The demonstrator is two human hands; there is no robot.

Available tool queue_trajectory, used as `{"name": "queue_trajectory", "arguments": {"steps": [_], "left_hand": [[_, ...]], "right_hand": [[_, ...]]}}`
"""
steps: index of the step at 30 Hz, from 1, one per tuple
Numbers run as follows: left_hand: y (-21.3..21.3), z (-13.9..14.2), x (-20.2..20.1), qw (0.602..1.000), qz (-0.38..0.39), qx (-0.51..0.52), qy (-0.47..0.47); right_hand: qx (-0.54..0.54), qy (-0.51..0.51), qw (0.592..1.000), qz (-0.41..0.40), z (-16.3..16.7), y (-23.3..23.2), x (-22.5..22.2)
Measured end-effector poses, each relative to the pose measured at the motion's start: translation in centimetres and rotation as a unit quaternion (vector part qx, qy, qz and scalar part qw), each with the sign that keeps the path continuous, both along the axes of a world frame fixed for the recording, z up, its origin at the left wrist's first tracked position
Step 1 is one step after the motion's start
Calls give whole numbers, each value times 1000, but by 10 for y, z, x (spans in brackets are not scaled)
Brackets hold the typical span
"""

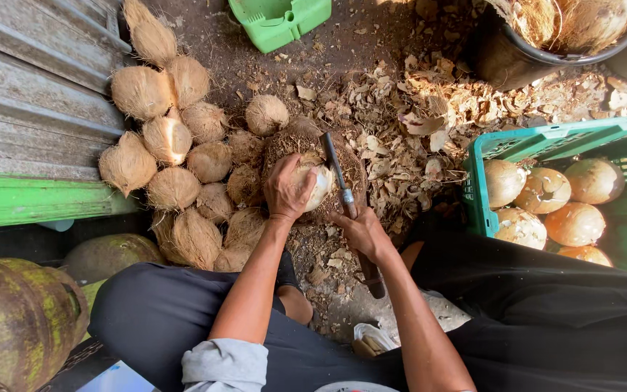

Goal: The person sits on the ground and holds a husked coconut against a wooden stump, chopping away remaining husk with a machete and rotating the coconut between strikes. They set finished coconuts into a green plastic crate and pick up new unhusked coconuts from a pile to continue.

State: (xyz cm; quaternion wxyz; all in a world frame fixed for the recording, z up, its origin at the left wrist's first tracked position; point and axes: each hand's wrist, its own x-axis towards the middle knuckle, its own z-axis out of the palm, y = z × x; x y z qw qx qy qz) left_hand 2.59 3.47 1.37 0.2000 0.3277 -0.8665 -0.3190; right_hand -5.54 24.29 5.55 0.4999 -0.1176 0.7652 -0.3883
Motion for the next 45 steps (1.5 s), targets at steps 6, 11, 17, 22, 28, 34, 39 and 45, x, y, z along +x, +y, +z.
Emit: {"name": "queue_trajectory", "arguments": {"steps": [6,11,17,22,28,34,39,45], "left_hand": [[0,1,0,1000,11,-7,2],[0,8,-2,1000,13,24,5],[2,16,-1,1000,-4,-17,-11],[4,21,-3,1000,6,-2,19],[3,11,-1,1000,6,-14,-8],[4,12,-4,1000,0,-24,-11],[2,7,-3,1000,-2,-19,-25],[6,0,2,1000,6,-8,-27]], "right_hand": [[-46,65,997,-21,24,-9,8],[-79,79,991,-67,48,-4,-6],[-99,26,987,-128,36,-6,7],[-22,60,998,-23,26,-3,2],[-197,64,971,-119,19,-2,4],[-19,86,996,-3,29,-7,7],[-160,46,982,-90,45,-2,1],[22,-16,1000,-8,41,-9,10]]}}
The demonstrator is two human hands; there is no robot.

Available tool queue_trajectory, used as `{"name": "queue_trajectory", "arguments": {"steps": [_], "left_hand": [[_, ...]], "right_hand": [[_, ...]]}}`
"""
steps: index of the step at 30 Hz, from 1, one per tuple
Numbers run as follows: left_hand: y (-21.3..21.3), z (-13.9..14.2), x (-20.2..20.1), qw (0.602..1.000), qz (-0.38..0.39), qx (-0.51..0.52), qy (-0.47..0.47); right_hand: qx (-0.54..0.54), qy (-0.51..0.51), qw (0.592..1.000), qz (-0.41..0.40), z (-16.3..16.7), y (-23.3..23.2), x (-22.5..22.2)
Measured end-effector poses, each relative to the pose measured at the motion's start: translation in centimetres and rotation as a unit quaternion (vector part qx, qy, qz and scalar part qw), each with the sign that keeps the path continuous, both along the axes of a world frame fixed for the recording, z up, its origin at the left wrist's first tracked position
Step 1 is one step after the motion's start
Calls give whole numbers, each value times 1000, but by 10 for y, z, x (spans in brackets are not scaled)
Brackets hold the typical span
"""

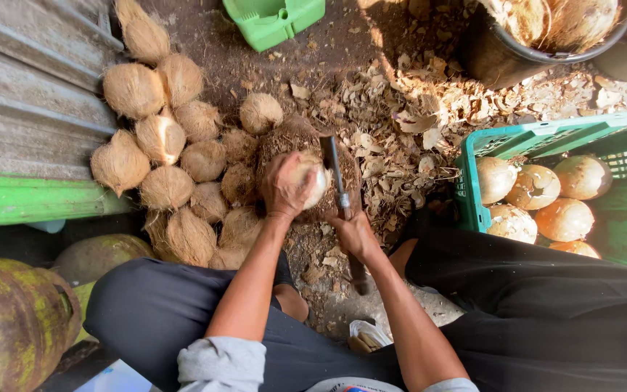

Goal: The person sits on the ground and holds a husked coconut against a wooden stump, chopping away remaining husk with a machete and rotating the coconut between strikes. They set finished coconuts into a green plastic crate and pick up new unhusked coconuts from a pile to continue.

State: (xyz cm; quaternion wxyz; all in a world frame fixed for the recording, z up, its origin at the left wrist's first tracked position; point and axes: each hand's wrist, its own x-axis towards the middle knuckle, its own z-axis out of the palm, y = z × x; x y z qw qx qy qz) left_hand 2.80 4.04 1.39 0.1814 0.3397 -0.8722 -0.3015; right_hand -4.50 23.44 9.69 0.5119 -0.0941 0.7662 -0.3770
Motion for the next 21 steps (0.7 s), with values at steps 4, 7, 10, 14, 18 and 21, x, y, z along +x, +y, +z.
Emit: {"name": "queue_trajectory", "arguments": {"steps": [4,7,10,14,18,21], "left_hand": [[0,0,-1,1000,4,-9,10],[-4,-2,-1,1000,3,8,24],[-4,-5,1,999,4,29,31],[-2,-4,-3,999,35,-18,26],[2,1,-13,995,93,40,23],[12,2,-16,984,162,67,-42]], "right_hand": [[12,-16,1000,-13,-6,7,-4],[-46,-62,997,-31,-10,6,-5],[-72,-3,997,-25,-8,0,1],[13,-11,1000,10,8,-6,-7],[-101,155,982,-24,21,2,-13],[-182,100,972,-111,13,4,1]]}}
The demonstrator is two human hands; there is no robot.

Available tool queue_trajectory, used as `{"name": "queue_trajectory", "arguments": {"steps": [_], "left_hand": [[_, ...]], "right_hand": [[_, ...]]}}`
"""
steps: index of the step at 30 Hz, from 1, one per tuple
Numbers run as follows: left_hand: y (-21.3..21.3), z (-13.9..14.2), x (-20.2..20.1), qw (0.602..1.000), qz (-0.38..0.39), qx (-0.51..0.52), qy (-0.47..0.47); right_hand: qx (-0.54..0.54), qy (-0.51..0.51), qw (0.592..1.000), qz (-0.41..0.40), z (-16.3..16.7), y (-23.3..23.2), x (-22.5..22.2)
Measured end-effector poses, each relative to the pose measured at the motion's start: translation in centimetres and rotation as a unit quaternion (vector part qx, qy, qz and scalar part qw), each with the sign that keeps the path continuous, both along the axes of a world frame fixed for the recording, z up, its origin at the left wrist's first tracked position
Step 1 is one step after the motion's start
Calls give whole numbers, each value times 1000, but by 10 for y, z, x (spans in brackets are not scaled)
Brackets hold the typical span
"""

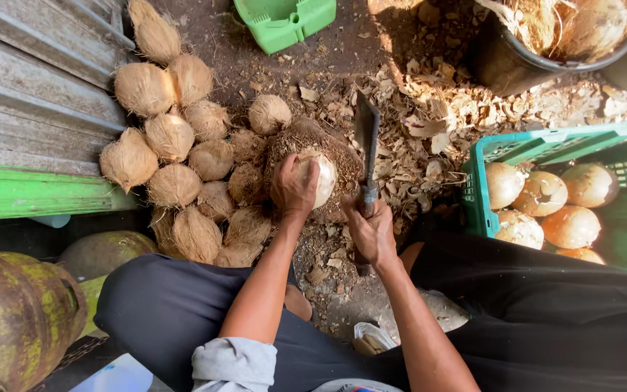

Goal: The person sits on the ground and holds a husked coconut against a wooden stump, chopping away remaining husk with a machete and rotating the coconut between strikes. They set finished coconuts into a green plastic crate and pick up new unhusked coconuts from a pile to continue.

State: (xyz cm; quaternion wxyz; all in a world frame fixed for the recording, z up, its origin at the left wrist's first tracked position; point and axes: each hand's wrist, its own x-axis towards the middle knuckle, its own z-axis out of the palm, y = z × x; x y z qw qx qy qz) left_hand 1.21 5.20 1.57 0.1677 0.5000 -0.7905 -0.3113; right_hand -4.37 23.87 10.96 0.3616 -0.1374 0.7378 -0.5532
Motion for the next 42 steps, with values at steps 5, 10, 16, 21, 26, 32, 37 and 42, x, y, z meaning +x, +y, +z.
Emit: {"name": "queue_trajectory", "arguments": {"steps": [5,10,16,21,26,32,37,42], "left_hand": [[15,-3,0,998,47,10,28],[14,-9,3,998,44,-7,48],[14,-11,2,998,46,-11,49],[10,1,2,998,16,-29,56],[12,2,8,998,30,37,43],[12,2,4,995,60,73,35],[18,9,6,995,41,36,86],[17,-2,4,995,67,55,44]], "right_hand": [[196,-49,976,79,-29,-8,12],[84,-39,996,7,-35,0,-3],[7,-88,996,-28,-33,-5,8],[156,-125,979,50,-31,-7,1],[80,-23,996,27,-33,1,1],[250,-130,957,67,-40,-5,15],[104,-137,985,21,-33,0,7],[3,-66,998,-8,-45,4,9]]}}
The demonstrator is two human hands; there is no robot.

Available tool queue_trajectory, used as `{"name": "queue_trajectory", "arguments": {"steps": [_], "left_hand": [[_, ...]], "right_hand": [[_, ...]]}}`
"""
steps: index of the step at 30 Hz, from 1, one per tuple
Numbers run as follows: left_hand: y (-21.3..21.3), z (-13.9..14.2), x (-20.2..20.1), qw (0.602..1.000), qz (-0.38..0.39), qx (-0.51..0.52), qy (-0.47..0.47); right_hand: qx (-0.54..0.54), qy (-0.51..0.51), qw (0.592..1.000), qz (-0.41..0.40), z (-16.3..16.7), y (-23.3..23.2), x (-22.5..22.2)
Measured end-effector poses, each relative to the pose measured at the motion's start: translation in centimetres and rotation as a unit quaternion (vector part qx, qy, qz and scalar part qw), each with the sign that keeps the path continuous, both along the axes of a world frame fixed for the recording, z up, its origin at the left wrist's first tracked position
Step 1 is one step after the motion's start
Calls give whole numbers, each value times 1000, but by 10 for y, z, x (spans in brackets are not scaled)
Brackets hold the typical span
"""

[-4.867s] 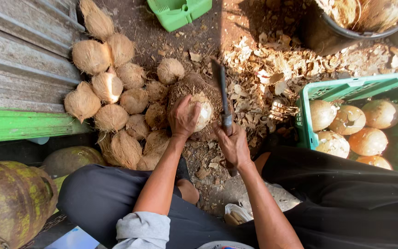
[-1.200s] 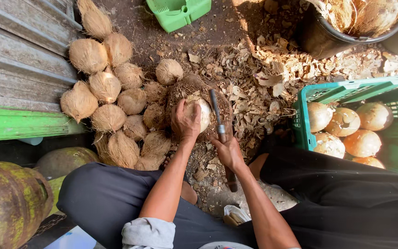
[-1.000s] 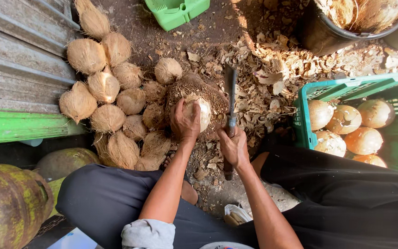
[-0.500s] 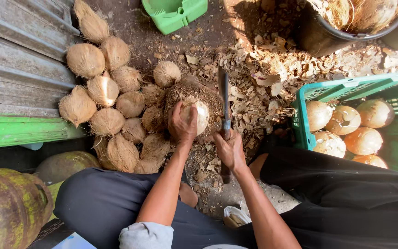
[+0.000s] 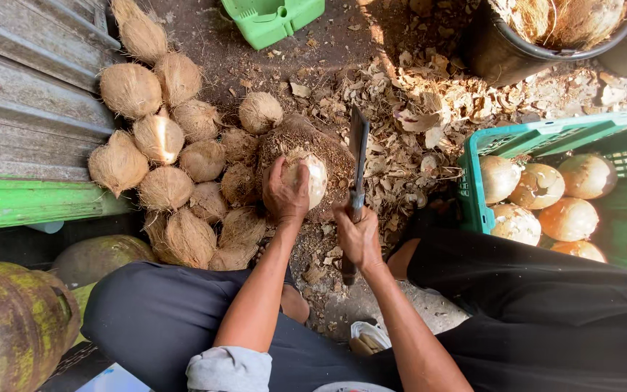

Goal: The person sits on the ground and holds a husked coconut against a wooden stump, chopping away remaining husk with a machete and rotating the coconut between strikes. They set finished coconuts into a green plastic crate and pick up new unhusked coconuts from a pile to continue.

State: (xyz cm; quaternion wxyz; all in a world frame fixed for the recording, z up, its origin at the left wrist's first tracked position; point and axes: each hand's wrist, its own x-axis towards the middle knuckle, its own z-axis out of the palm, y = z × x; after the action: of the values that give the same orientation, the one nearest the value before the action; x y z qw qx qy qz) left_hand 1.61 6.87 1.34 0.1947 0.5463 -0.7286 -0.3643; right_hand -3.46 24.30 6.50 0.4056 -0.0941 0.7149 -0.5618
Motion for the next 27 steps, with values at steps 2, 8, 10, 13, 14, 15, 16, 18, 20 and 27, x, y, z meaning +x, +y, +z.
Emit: {"name": "queue_trajectory", "arguments": {"steps": [2,8,10,13,14,15,16,18,20,27], "left_hand": [[-2,-6,-2,1000,-9,3,-9],[-3,-4,1,999,-37,-25,24],[-3,1,5,999,-23,-33,-17],[0,9,3,999,-9,11,-37],[1,12,2,998,4,35,-45],[2,15,1,999,10,28,-23],[3,17,-1,1000,17,19,1],[5,23,-3,999,38,36,4],[6,26,-4,995,60,77,-20],[5,24,-5,997,50,63,-1]], "right_hand": [[39,-42,998,21,-10,-5,5],[167,-90,980,55,-20,-6,1],[181,-27,980,75,-13,0,-4],[162,67,983,56,2,9,-8],[147,92,983,52,6,9,-7],[111,113,987,36,11,9,-6],[73,136,988,20,15,8,-6],[36,122,992,14,21,3,-2],[29,66,997,26,23,-4,-2],[19,124,992,21,18,-3,-1]]}}
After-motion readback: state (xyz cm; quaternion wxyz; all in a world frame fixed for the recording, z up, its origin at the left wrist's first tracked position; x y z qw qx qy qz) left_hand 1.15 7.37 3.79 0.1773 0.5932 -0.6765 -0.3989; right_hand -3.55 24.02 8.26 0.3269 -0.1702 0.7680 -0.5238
